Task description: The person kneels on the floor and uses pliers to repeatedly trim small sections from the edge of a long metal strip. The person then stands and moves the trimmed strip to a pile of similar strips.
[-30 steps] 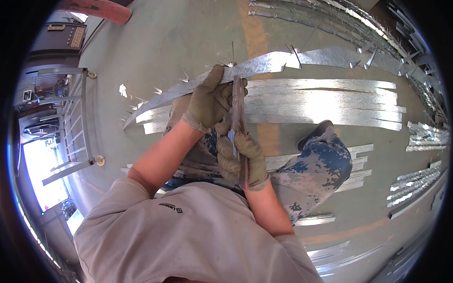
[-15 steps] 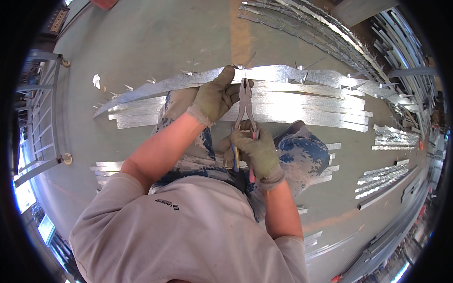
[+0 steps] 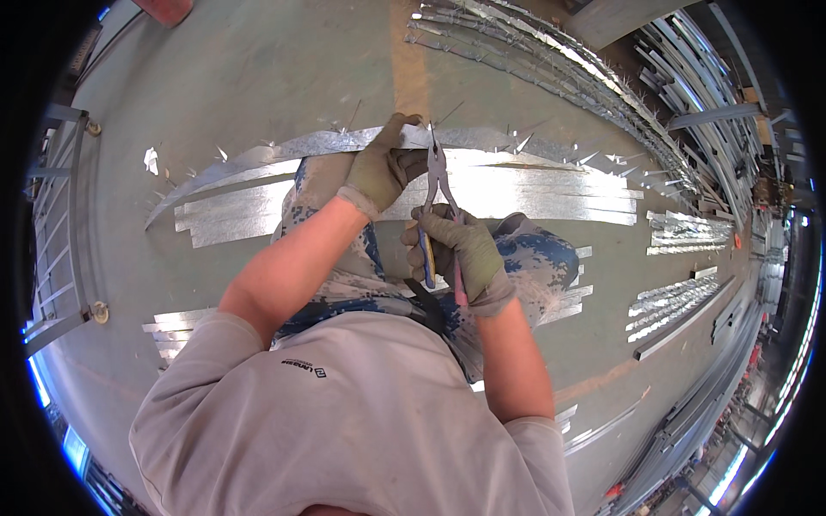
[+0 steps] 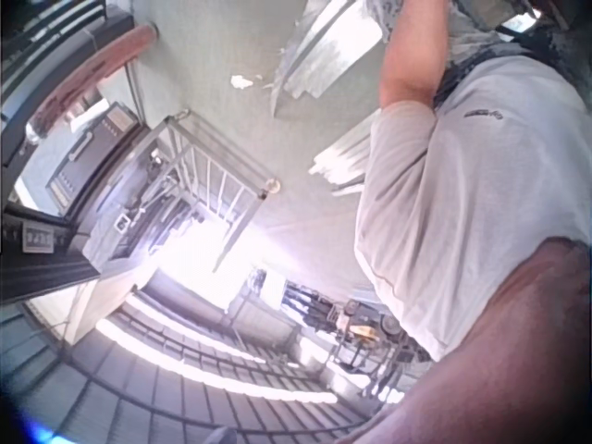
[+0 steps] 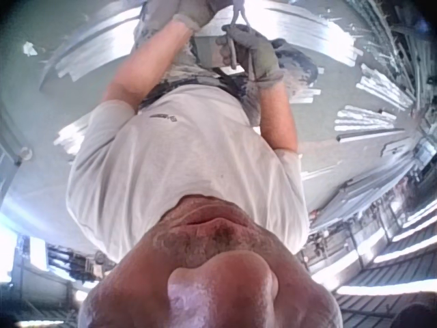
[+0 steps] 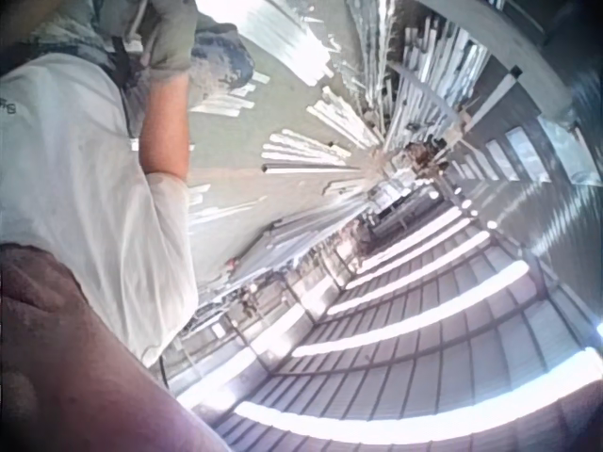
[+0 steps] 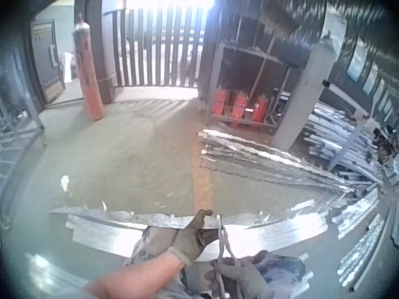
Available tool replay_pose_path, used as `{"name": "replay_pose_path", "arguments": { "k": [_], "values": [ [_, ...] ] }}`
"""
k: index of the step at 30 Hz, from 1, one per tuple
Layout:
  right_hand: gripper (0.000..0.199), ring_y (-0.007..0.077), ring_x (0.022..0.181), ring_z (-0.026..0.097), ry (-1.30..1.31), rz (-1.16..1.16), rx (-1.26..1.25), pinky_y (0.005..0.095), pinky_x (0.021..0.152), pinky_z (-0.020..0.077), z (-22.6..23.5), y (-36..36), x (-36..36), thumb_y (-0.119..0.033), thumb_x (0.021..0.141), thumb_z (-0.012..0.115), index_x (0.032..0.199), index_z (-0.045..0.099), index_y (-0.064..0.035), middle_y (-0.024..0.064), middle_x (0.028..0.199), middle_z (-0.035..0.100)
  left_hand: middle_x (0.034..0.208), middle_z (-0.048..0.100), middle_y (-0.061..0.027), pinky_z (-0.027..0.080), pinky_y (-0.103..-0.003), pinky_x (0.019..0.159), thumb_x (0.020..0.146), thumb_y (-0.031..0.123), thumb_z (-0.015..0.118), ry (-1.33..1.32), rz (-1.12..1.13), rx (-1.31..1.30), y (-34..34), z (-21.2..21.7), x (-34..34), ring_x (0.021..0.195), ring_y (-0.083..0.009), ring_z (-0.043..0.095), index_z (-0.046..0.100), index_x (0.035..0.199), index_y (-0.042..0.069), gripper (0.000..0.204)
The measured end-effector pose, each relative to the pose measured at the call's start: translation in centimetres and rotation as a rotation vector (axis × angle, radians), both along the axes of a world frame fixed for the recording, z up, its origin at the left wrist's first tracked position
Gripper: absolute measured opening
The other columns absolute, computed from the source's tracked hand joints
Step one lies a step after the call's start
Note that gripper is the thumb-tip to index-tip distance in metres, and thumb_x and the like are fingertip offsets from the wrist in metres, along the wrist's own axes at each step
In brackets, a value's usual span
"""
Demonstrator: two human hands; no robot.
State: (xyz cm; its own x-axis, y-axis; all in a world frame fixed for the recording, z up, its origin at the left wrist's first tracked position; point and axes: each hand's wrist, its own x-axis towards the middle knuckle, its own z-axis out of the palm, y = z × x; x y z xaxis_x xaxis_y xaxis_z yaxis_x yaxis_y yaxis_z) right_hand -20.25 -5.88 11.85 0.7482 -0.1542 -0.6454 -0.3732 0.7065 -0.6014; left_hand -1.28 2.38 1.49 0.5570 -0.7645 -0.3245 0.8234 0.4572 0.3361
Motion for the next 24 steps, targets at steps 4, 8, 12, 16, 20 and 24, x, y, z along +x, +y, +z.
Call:
{"name": "replay_pose_path", "arguments": {
  "k": [4, 8, 12, 16, 20, 24],
  "values": [
    [0.030, 0.0250, 0.074, 0.076, -0.050, -0.056, 0.016, 0.0405, 0.057, 0.0624, -0.5, -0.4, -0.7, -0.022, 0.109, 0.071, 0.127, 0.068, 0.0009, 0.0163, 0.101, 0.079, 0.115, 0.075, -0.0164, 0.070, -0.044, 0.095, 0.108, 0.034, 0.071, 0.031, 0.046, 0.078, 0.4, 0.9, -0.1, 0.109, -0.0337, 0.079, 0.065, 0.141, 0.010, 0.041],
    [0.037, 0.0235, 0.074, 0.075, -0.114, -0.070, 0.083, 0.0390, 0.057, 0.0611, -0.6, -3.7, -1.7, -0.025, 0.108, 0.071, 0.134, 0.067, 0.0012, 0.0158, 0.103, 0.079, 0.122, 0.075, -0.0180, 0.067, -0.050, 0.099, 0.110, 0.042, 0.069, 0.088, 0.028, 0.020, 0.4, -0.1, 0.8, 0.114, -0.0360, 0.078, 0.065, 0.139, 0.006, 0.046],
    [0.039, 0.0234, 0.079, 0.076, -0.169, -0.053, 0.076, 0.0382, 0.060, 0.0613, 0.5, -6.3, -3.6, -0.024, 0.108, 0.072, 0.137, 0.066, 0.0012, 0.0164, 0.105, 0.079, 0.130, 0.072, -0.0202, 0.065, -0.054, 0.108, 0.115, 0.045, 0.061, 0.161, -0.014, 0.000, -0.8, 1.1, 1.5, 0.119, -0.0376, 0.075, 0.062, 0.142, 0.001, 0.051],
    [0.045, 0.0265, 0.086, 0.079, -0.070, -0.026, -0.080, 0.0393, 0.070, 0.0652, 2.4, -7.1, -3.3, -0.021, 0.107, 0.072, 0.144, 0.062, 0.0028, 0.0199, 0.114, 0.080, 0.132, 0.070, -0.0216, 0.066, -0.054, 0.110, 0.119, 0.044, 0.054, 0.050, -0.025, -0.041, -1.9, 0.9, 1.2, 0.121, -0.0382, 0.074, 0.058, 0.144, -0.001, 0.052],
    [0.046, 0.0304, 0.093, 0.081, -0.053, -0.085, -0.071, 0.0423, 0.078, 0.0681, 1.7, -5.2, -3.1, -0.016, 0.107, 0.071, 0.147, 0.060, 0.0038, 0.0220, 0.119, 0.079, 0.134, 0.070, -0.0226, 0.067, -0.051, 0.110, 0.120, 0.041, 0.049, 0.006, -0.010, -0.004, -2.1, 0.9, 1.1, 0.121, -0.0381, 0.075, 0.057, 0.144, -0.003, 0.051],
    [0.048, 0.0311, 0.100, 0.081, -0.004, -0.031, -0.153, 0.0423, 0.082, 0.0686, -1.0, -4.4, -3.8, -0.015, 0.107, 0.072, 0.149, 0.058, 0.0044, 0.0234, 0.123, 0.077, 0.136, 0.070, -0.0230, 0.066, -0.052, 0.110, 0.120, 0.041, 0.050, -0.042, -0.024, -0.054, -2.0, -0.1, 1.3, 0.119, -0.0378, 0.076, 0.057, 0.145, -0.003, 0.050]
  ]
}}
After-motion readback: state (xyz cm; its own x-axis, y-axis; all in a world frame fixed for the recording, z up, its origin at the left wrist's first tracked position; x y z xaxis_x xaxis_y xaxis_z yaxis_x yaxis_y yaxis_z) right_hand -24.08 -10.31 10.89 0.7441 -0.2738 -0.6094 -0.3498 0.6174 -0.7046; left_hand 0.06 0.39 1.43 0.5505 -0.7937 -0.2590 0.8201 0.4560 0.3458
